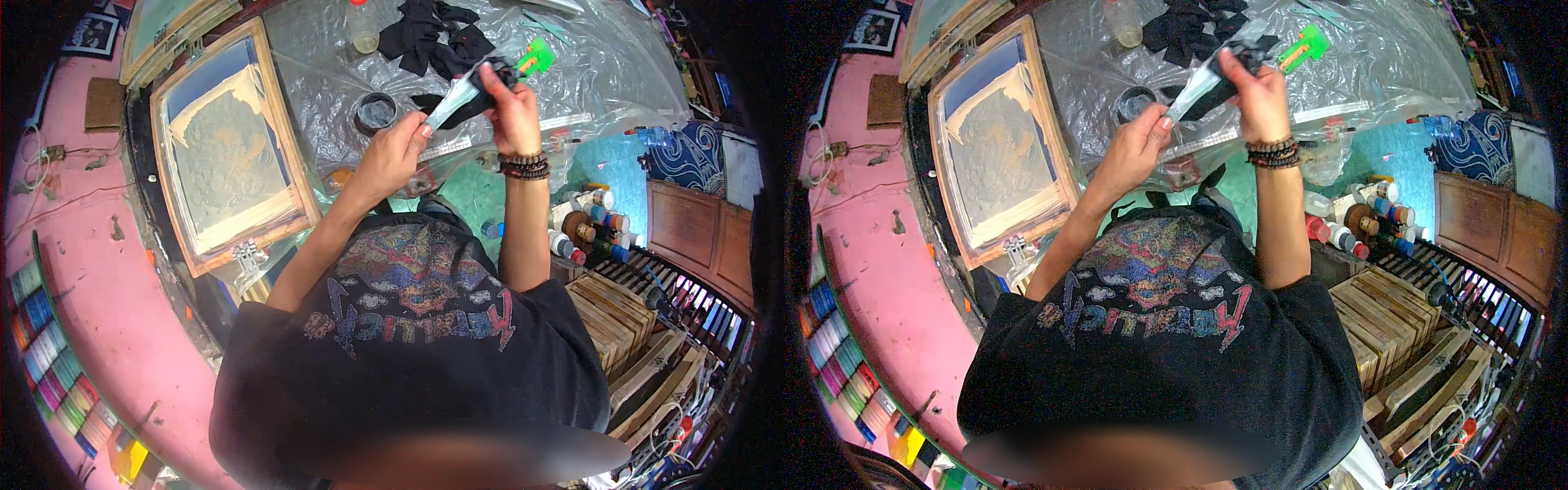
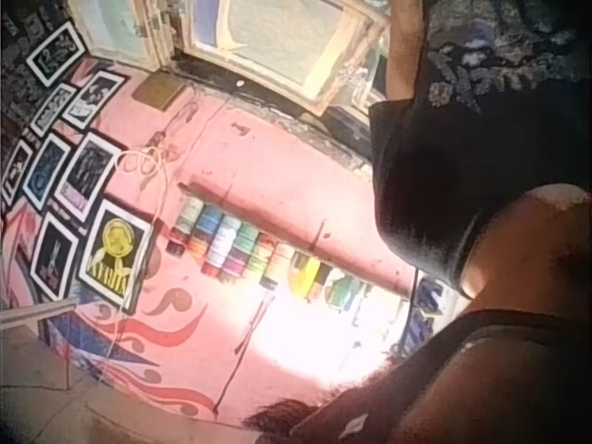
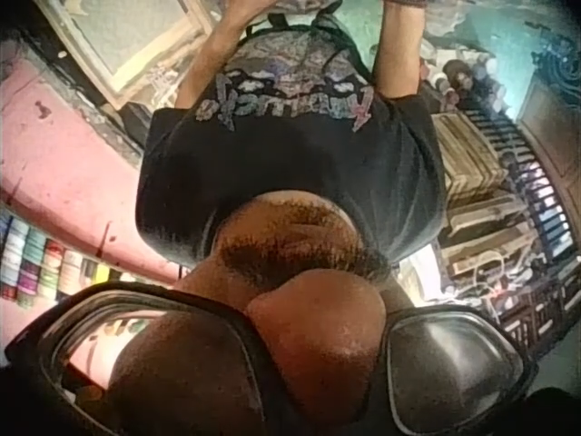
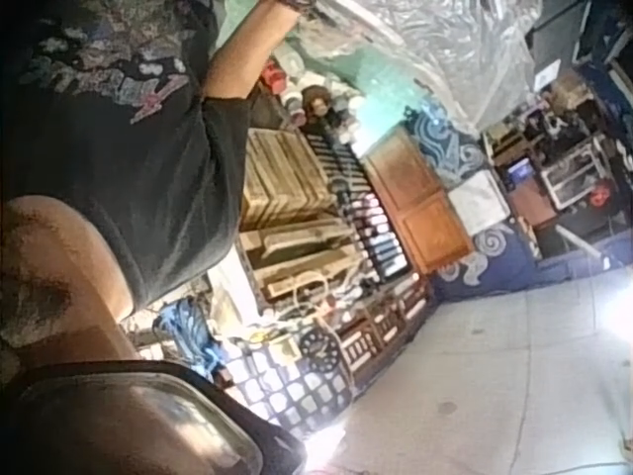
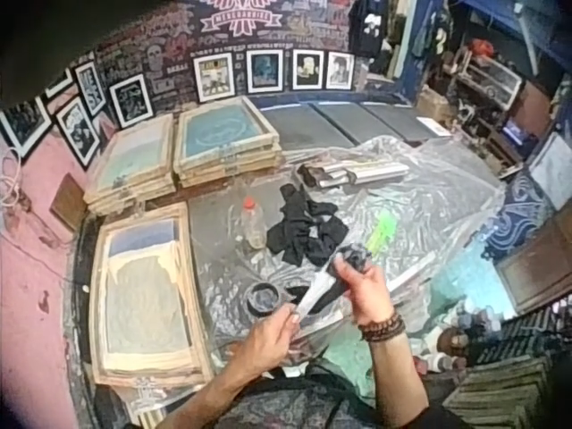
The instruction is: Prepare a screen printing screen by applying ink to the mesh.
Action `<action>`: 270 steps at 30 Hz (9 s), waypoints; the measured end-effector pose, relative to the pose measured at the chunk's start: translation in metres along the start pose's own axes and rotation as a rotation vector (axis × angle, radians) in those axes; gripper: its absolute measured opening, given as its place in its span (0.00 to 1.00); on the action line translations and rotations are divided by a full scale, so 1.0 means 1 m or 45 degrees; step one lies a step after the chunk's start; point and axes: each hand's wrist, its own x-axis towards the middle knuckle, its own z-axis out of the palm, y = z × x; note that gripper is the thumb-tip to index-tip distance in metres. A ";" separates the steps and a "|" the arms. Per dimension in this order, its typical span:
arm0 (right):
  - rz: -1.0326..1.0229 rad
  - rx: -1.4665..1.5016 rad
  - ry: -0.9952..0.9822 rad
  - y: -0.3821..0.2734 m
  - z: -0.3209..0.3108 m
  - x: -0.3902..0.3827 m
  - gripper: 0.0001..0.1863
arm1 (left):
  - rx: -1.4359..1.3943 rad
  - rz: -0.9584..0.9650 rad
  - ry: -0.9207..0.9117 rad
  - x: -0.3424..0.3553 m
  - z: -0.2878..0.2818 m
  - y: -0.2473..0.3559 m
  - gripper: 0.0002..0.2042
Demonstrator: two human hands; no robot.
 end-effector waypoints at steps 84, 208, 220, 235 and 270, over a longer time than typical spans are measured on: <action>0.262 0.125 -0.146 0.042 0.019 0.015 0.13 | 0.020 -0.140 0.208 0.006 0.027 -0.040 0.13; -1.552 -1.446 0.071 -0.012 0.020 0.031 0.18 | 0.300 0.150 0.544 0.028 -0.015 0.021 0.12; -1.462 -1.414 0.140 -0.021 0.003 0.035 0.17 | 0.236 0.163 0.504 0.021 -0.017 0.016 0.14; -1.597 -1.360 -0.072 -0.018 0.020 0.016 0.18 | 0.132 0.162 0.533 0.028 -0.022 0.013 0.16; -1.286 -1.281 -0.098 -0.012 0.051 -0.006 0.14 | 0.523 0.586 0.451 0.047 -0.046 0.012 0.04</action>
